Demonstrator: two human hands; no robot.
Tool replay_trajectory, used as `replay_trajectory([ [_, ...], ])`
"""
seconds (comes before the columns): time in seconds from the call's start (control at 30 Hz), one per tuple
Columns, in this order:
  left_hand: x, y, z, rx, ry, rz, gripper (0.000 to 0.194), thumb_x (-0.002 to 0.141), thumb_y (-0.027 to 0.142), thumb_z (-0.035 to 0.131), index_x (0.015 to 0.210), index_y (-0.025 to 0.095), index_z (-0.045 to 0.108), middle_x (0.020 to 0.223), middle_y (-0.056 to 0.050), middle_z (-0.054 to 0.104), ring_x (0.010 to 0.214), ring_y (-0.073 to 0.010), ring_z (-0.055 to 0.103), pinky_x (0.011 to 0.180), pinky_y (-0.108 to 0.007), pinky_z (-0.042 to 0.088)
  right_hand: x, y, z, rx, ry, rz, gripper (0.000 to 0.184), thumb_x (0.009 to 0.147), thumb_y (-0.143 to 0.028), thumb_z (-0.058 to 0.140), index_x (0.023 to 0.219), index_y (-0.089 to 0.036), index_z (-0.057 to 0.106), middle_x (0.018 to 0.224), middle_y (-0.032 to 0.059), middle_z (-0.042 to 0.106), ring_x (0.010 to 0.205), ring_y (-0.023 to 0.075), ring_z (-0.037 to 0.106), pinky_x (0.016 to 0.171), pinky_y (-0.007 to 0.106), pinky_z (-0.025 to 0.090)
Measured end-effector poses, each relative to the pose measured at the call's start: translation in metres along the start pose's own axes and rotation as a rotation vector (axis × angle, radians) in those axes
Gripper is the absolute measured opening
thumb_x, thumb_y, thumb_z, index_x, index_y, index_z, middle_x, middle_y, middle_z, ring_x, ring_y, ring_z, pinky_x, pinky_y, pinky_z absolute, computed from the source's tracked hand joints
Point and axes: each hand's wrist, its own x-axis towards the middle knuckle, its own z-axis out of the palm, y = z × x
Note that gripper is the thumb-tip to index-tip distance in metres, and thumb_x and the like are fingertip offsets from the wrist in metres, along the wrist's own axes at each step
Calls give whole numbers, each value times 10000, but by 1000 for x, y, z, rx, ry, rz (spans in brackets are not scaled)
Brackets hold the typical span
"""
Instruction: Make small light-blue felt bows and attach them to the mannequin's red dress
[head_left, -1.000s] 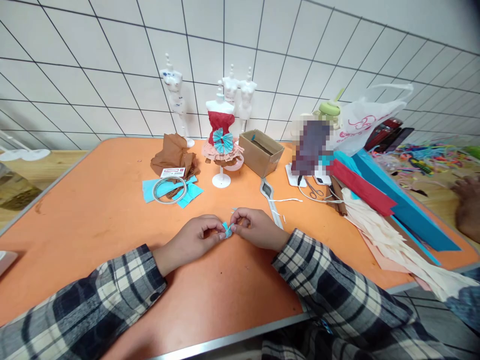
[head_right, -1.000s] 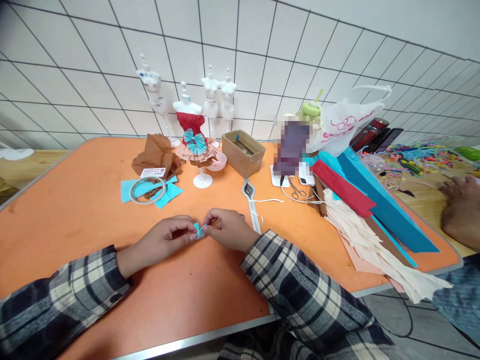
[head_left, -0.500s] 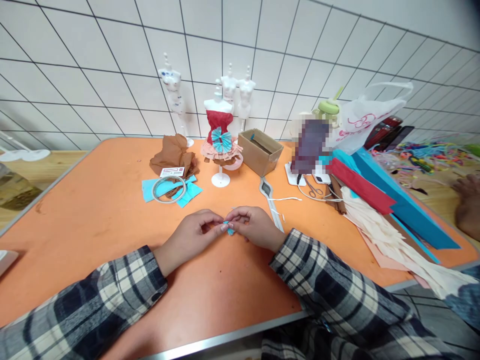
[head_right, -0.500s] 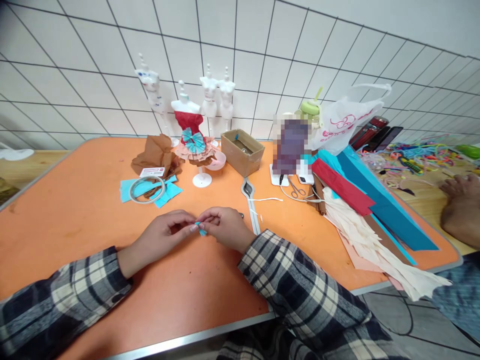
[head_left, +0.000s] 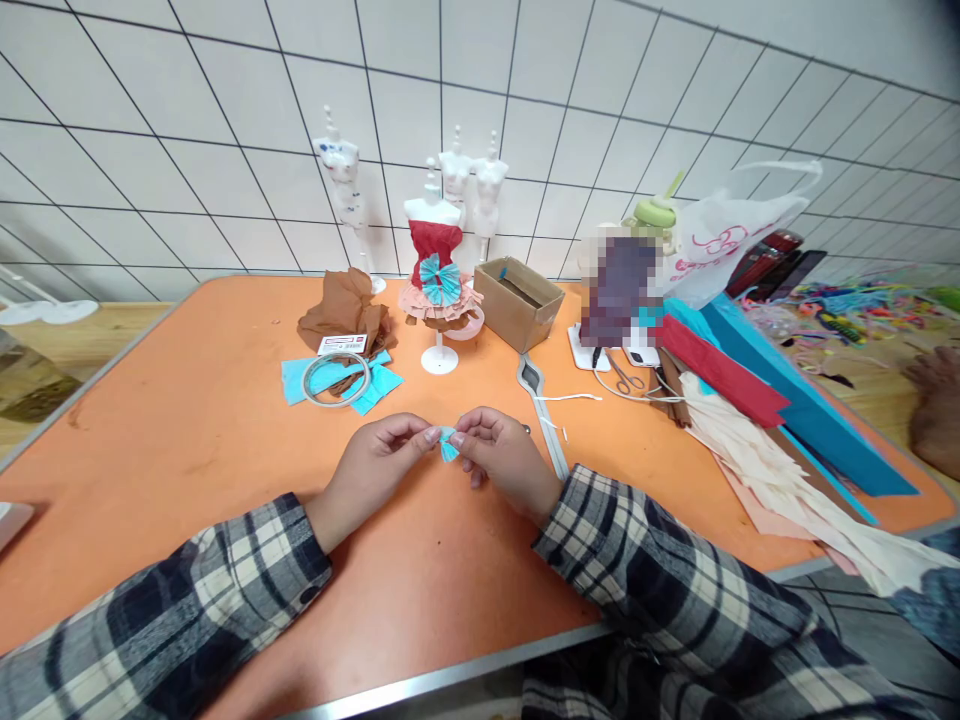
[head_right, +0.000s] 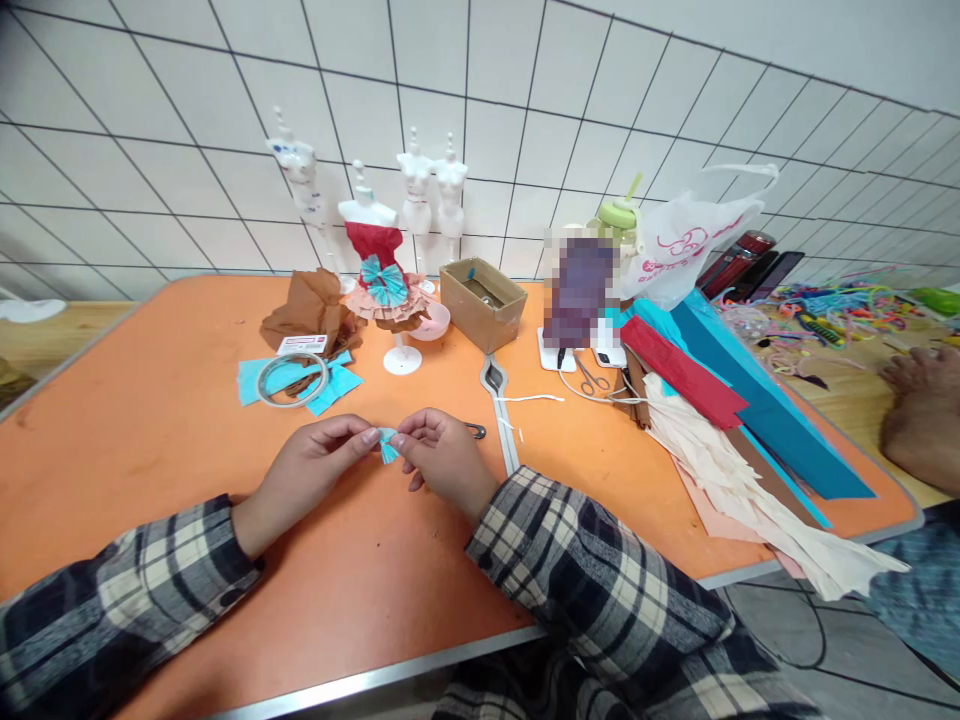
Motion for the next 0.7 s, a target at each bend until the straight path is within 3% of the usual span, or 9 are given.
replay_trajectory([
  [0.27,0,-3,1,40,-46,28,336,816,473,623,720,155,676,664,-14,673,623,-137,576,607,-226,462,-4,-3,0,58,-83,102,362,688,-399,720,936,-209,538,782,-14,583,622,110,577,378,160,459],
  [0.4,0,-2,2,30,-43,38,315,820,450,617,732,157,691,701,-24,688,661,-147,596,642,-233,470,1,3,0,6,-16,66,362,677,-447,750,810,-184,541,685,-27,580,566,91,566,428,181,487],
  [0.7,0,0,2,42,-27,7,331,809,477,620,769,158,700,750,-39,717,689,-166,617,665,-251,486,2,-1,1,89,75,41,407,657,-461,774,834,-189,529,678,-39,578,580,86,566,482,201,514],
])
